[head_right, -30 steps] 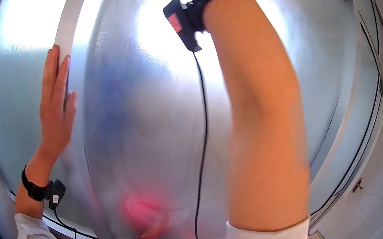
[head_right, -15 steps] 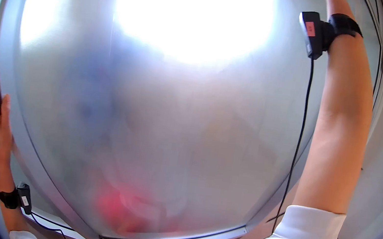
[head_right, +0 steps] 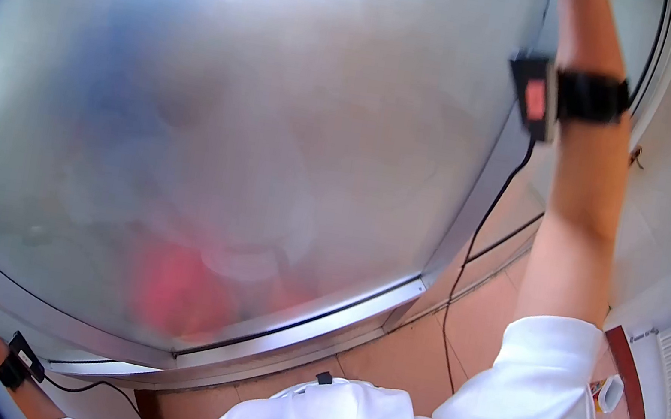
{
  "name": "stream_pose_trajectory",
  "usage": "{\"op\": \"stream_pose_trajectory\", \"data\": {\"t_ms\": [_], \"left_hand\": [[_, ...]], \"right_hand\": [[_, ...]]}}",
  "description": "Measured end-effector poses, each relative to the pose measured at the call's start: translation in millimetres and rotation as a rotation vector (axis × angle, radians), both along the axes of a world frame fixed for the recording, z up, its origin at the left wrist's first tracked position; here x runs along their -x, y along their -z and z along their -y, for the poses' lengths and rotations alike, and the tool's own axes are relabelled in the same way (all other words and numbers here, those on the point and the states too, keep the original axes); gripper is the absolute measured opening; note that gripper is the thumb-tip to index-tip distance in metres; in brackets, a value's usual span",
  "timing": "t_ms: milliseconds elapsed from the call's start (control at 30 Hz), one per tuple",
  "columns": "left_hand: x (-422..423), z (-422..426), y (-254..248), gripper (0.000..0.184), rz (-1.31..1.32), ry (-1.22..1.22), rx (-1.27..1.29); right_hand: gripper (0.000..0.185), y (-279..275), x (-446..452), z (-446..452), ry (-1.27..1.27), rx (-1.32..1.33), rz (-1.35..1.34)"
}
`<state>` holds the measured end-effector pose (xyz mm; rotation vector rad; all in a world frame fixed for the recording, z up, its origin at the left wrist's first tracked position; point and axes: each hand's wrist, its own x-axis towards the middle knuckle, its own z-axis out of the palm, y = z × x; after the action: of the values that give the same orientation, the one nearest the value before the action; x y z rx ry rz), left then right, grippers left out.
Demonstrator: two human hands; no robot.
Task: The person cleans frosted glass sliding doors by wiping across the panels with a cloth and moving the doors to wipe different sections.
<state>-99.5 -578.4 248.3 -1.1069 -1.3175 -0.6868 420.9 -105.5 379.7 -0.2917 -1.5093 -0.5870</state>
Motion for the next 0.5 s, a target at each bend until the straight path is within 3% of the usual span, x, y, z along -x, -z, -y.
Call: {"op": "stream_pose_trajectory", "data": {"t_ms": [33, 100, 167, 333, 500], "left_hand": [[-8, -2, 0, 0.058, -0.003, 0.006, 0.016], [-20, -4, 2, 0.058, 0.057, -0.089, -0.003], [2, -1, 2, 0.058, 0.033, -0.016, -0.013], [-19, -9, 2, 0.057, 0.021, -0.07, 0.006], [96, 45, -5, 0.049, -0.083, -0.299, -0.012]], "right_hand": [[0.052, 36, 1, -4, 0.029, -0.128, -0.04], [0.052, 106, -6, 4, 0.079, -0.13, 0.057], [0.064, 189, -18, 5, 0.089, 0.056, 0.08], [0.063, 368, 7, 58, 0.019, 0.428, -0.039], [0.059, 516, 7, 96, -0.017, 0.86, -0.176]]}}
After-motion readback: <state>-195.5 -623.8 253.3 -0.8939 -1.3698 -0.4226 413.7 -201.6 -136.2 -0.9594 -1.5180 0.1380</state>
